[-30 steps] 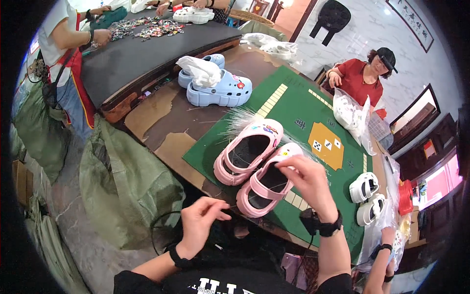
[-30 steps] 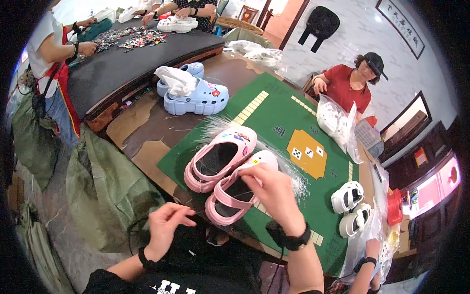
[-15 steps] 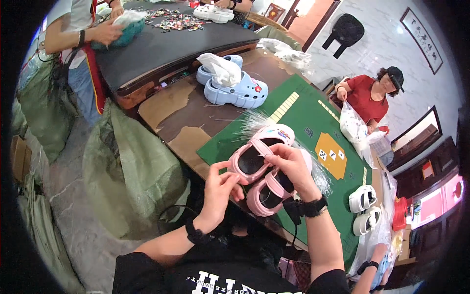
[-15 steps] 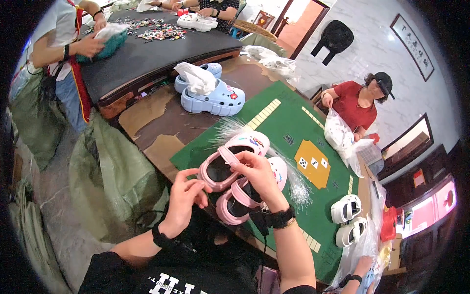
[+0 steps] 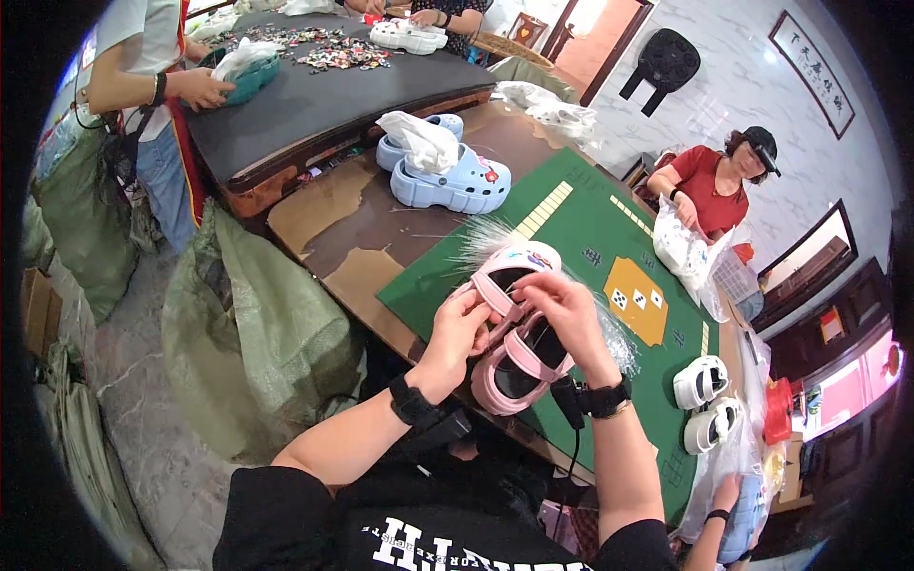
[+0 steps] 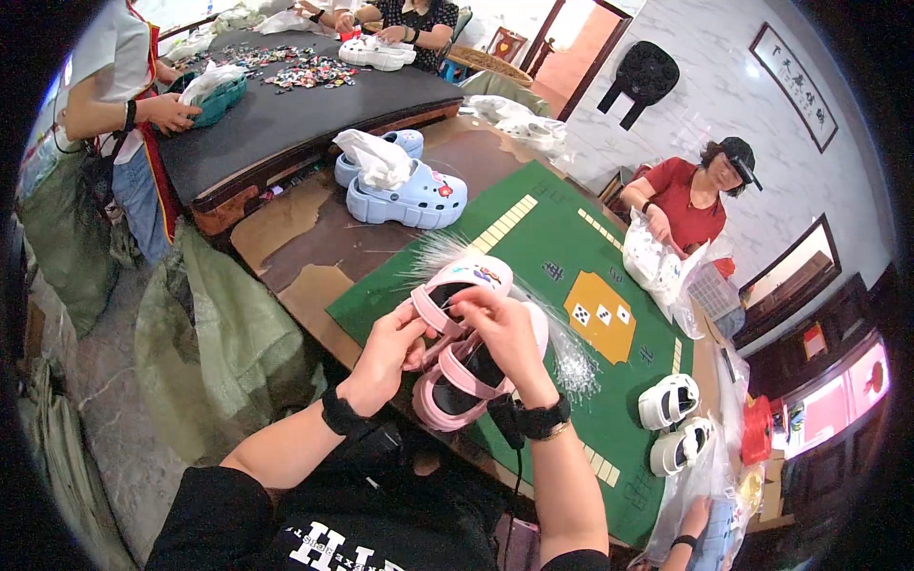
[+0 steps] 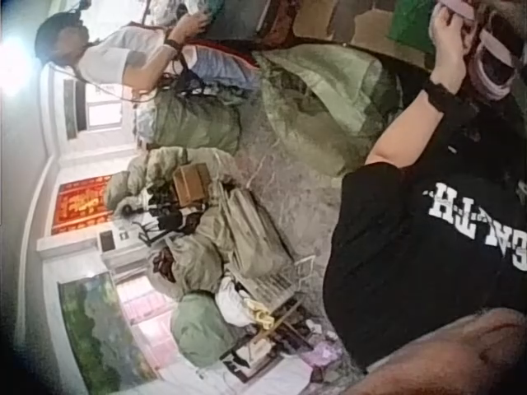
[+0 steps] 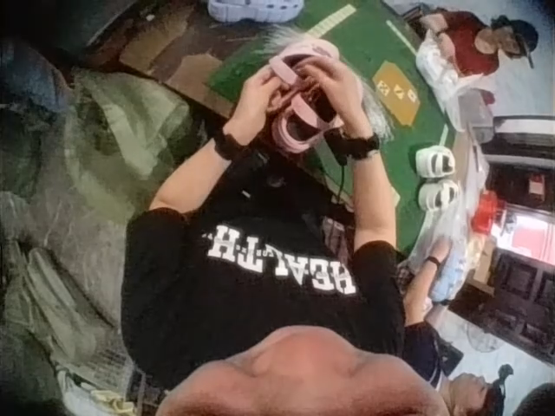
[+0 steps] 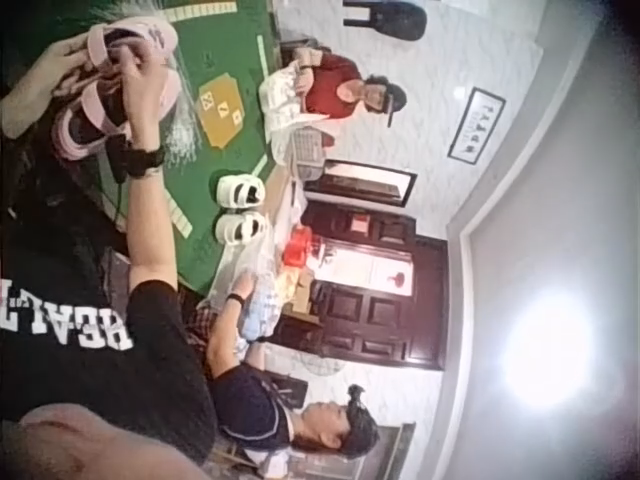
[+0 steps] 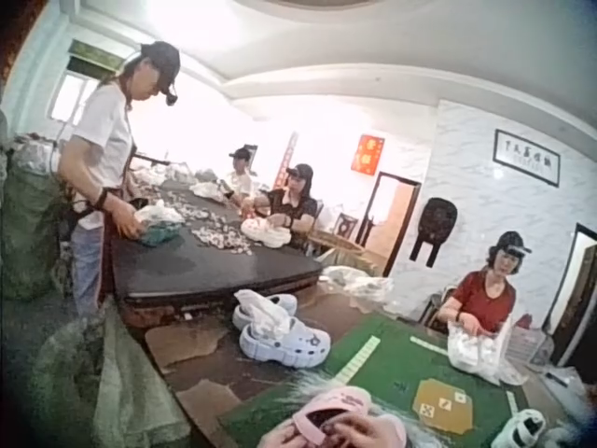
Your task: Manually assemble and decorate foam clogs (crocs) by attaching charms and packing them into plastic bags.
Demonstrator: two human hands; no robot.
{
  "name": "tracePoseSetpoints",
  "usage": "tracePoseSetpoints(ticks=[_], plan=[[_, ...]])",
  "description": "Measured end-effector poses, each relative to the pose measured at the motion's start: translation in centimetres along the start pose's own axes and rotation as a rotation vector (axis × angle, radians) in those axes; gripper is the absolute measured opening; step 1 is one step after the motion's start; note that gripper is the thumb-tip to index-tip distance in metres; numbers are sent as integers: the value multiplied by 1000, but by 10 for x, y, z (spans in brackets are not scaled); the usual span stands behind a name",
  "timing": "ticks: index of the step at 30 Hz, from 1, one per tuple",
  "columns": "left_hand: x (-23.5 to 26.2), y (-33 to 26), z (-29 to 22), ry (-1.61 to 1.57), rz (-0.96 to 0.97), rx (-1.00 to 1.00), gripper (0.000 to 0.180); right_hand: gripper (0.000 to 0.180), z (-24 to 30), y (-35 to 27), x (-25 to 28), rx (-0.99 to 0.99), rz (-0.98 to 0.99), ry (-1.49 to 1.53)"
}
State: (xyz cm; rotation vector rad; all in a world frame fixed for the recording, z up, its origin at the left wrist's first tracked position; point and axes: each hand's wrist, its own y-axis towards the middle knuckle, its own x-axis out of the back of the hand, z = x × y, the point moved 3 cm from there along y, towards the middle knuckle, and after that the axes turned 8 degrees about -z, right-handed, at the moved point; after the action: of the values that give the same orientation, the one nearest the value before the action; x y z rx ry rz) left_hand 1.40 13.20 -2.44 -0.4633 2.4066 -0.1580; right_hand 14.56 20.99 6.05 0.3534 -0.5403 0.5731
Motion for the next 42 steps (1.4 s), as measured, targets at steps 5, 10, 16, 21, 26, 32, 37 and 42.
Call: tracePoseSetpoints(ticks=[5, 10, 16, 21, 26, 32, 37, 42], plan=[[-3, -6, -3, 22, 12, -21, 18, 16, 4, -2, 0, 109, -142, -145], [6, -3, 2, 29, 46, -32, 19, 12, 2, -4, -7, 150, -149, -105], [1, -25, -11, 2, -69, -212, 24, 11, 15, -21, 17, 146, -462, 29], [17, -63, -25, 439, -263, -551, 10, 8, 21, -66, 29, 140, -580, -173], [-31, -80, -30, 718, 32, -894, 24, 14, 31, -106, -3, 270, -575, -292], [-44, -69, -14, 1013, 202, -1168, 17, 12, 24, -125, 4, 191, -597, -270], [-29, -64, -40, 744, -3, -1004, 15, 12, 15, -149, 27, 73, -495, -288], [-8, -64, -59, 403, -130, -779, 11, 14, -14, -189, 40, -177, -374, 62]])
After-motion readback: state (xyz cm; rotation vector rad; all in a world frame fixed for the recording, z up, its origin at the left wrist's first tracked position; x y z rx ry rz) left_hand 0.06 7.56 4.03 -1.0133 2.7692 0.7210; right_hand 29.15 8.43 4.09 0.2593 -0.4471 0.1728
